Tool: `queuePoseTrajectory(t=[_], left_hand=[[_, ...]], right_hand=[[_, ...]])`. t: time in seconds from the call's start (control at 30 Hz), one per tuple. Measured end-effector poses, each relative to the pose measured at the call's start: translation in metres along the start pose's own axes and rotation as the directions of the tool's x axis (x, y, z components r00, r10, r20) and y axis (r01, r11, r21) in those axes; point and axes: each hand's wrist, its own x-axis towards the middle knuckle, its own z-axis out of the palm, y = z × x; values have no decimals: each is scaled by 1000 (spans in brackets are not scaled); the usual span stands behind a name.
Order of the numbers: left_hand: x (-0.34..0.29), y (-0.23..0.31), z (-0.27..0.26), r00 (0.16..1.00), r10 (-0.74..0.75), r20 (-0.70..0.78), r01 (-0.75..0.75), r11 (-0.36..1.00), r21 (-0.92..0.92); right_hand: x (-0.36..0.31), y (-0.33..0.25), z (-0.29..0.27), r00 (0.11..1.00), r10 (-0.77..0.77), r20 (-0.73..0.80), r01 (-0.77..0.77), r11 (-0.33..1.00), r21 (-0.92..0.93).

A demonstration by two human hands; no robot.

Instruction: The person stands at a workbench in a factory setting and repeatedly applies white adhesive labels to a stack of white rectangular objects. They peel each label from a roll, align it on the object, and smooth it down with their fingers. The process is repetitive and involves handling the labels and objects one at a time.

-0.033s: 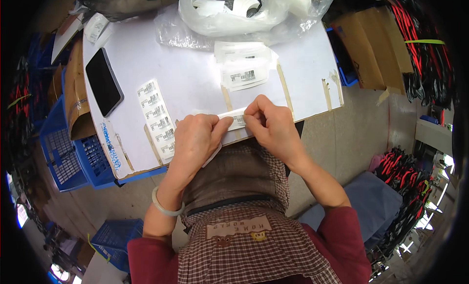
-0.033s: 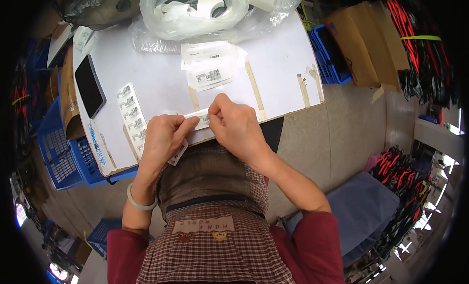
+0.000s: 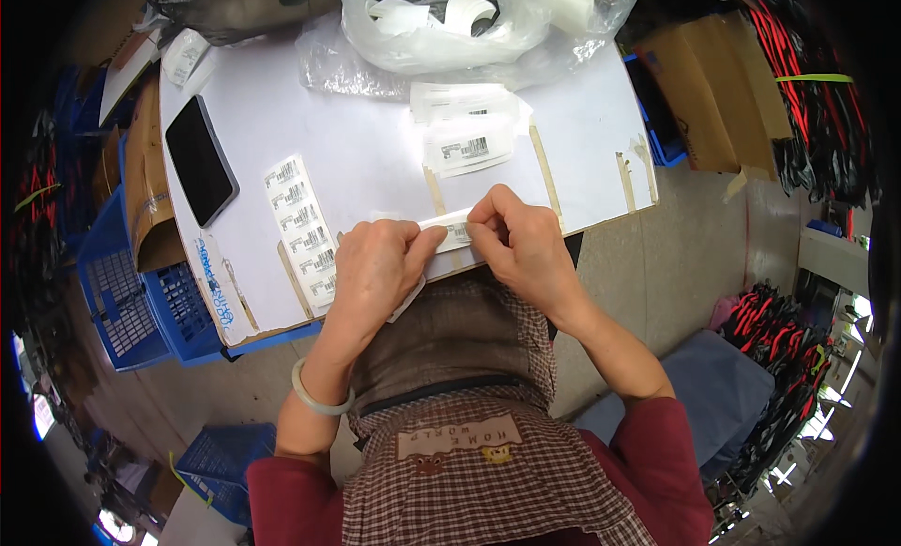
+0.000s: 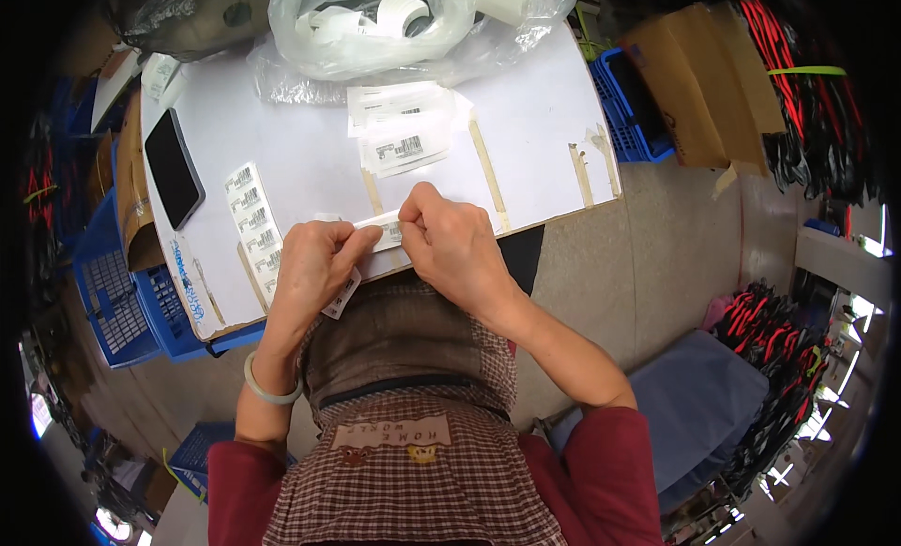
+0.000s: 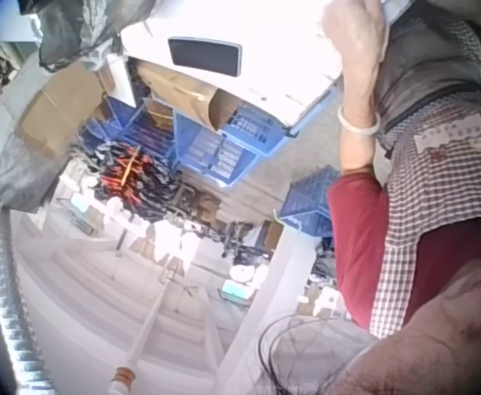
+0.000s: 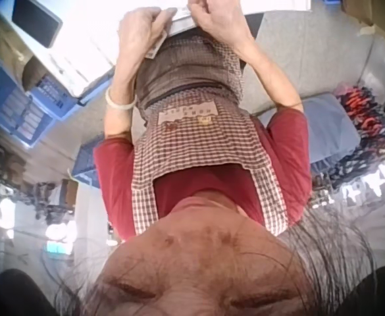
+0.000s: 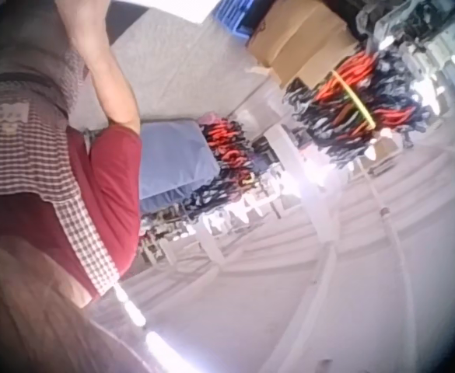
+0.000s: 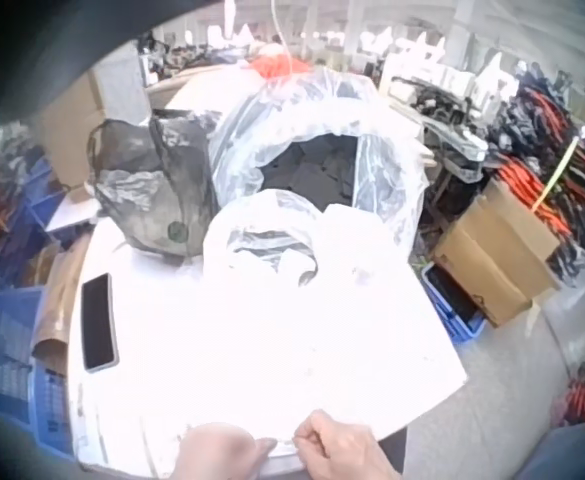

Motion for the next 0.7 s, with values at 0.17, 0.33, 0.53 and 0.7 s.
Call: queuePoseTrajectory(t=[0.17, 0.33, 0.53, 0.7], left_hand=[[2, 11, -35, 981, -94, -167, 48, 964, -262], [67, 20, -25, 1000, 0, -14, 3, 987, 161], [62, 27, -45, 995, -40, 91, 42, 999, -23], [23, 19, -69, 954, 154, 256, 104, 632, -768]], right_hand=[[27, -10, -27, 988, 132, -78, -114, 973, 200], [72, 6, -7, 984, -110, -143, 34, 892, -452], [55, -4, -20, 973, -128, -194, 41, 917, -397], [17, -31, 1, 902, -416, -115, 425, 903, 63]])
